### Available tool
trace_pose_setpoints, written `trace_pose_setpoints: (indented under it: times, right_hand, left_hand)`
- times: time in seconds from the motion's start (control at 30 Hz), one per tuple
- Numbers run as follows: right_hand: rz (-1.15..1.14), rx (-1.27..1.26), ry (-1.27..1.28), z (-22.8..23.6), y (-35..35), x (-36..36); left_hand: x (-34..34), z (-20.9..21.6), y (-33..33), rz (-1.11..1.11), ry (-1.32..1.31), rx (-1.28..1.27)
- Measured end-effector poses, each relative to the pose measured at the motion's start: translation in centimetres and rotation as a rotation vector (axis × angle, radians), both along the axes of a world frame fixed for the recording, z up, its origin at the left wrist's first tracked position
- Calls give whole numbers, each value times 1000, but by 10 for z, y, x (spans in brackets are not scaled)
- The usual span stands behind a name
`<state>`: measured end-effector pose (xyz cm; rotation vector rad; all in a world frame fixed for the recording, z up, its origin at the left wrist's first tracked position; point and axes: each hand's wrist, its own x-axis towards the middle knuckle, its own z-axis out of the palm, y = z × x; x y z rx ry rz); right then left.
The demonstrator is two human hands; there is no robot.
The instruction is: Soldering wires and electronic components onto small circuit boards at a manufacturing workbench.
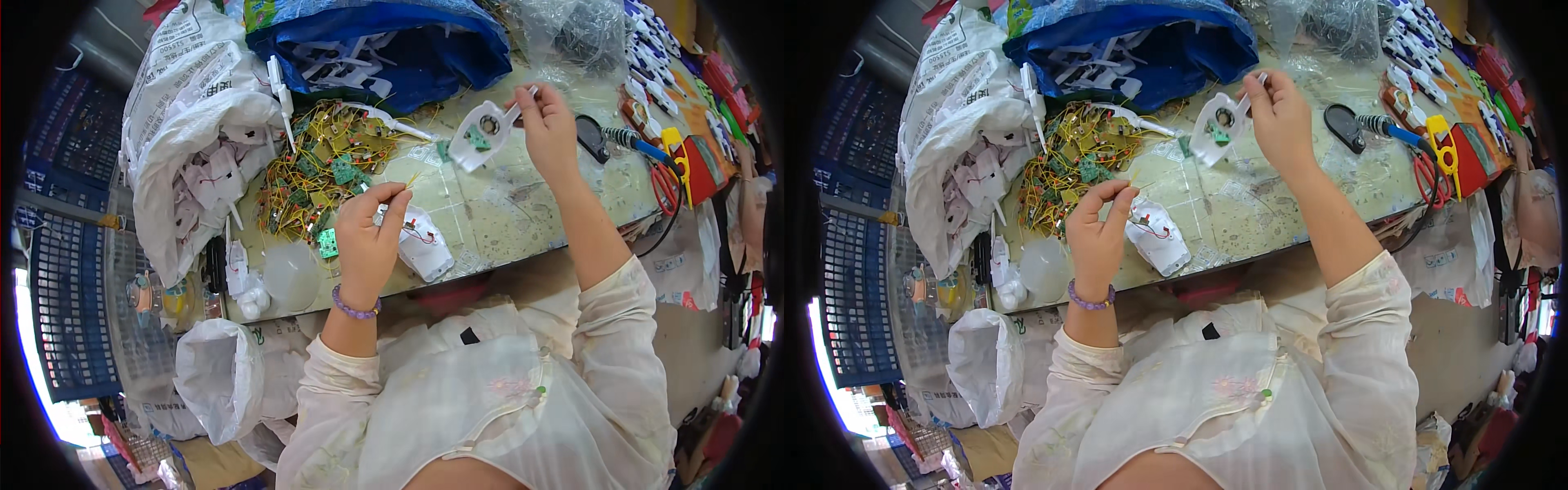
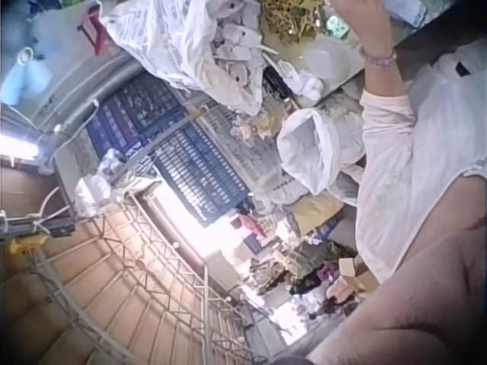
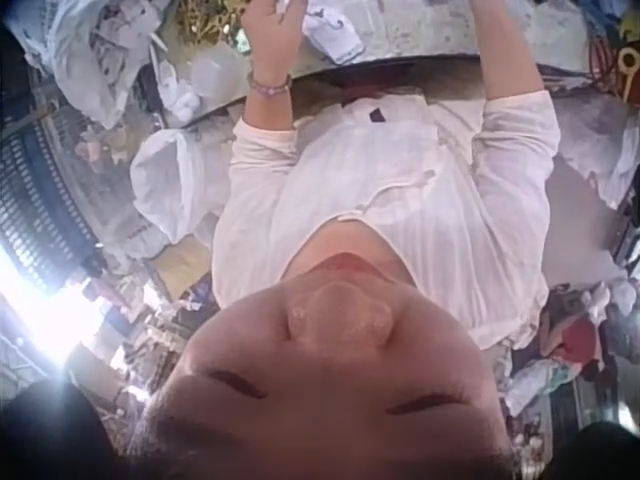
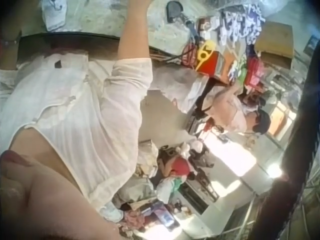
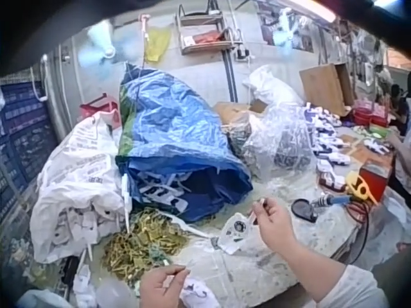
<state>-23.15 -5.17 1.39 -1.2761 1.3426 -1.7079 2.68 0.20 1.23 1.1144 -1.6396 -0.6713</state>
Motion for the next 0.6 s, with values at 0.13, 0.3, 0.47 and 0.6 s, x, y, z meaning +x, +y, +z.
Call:
trace_pose_setpoints:
  times: [0.13, 0.3, 0.47, 0.6]
  right_hand:
    - [190, 144, -23, 8, 14, 1]
    - [448, 481, 222, -16, 13, 12]
    - [261, 144, 579, -8, 24, 21]
    - [613, 269, 163, 20, 60, 34]
  left_hand:
    - [0, -3, 5, 30, 16, 48]
    - [-10, 1, 11, -43, 13, 34]
    - [-14, 2, 10, -70, -86, 22]
    - [-17, 6, 12, -128, -62, 96]
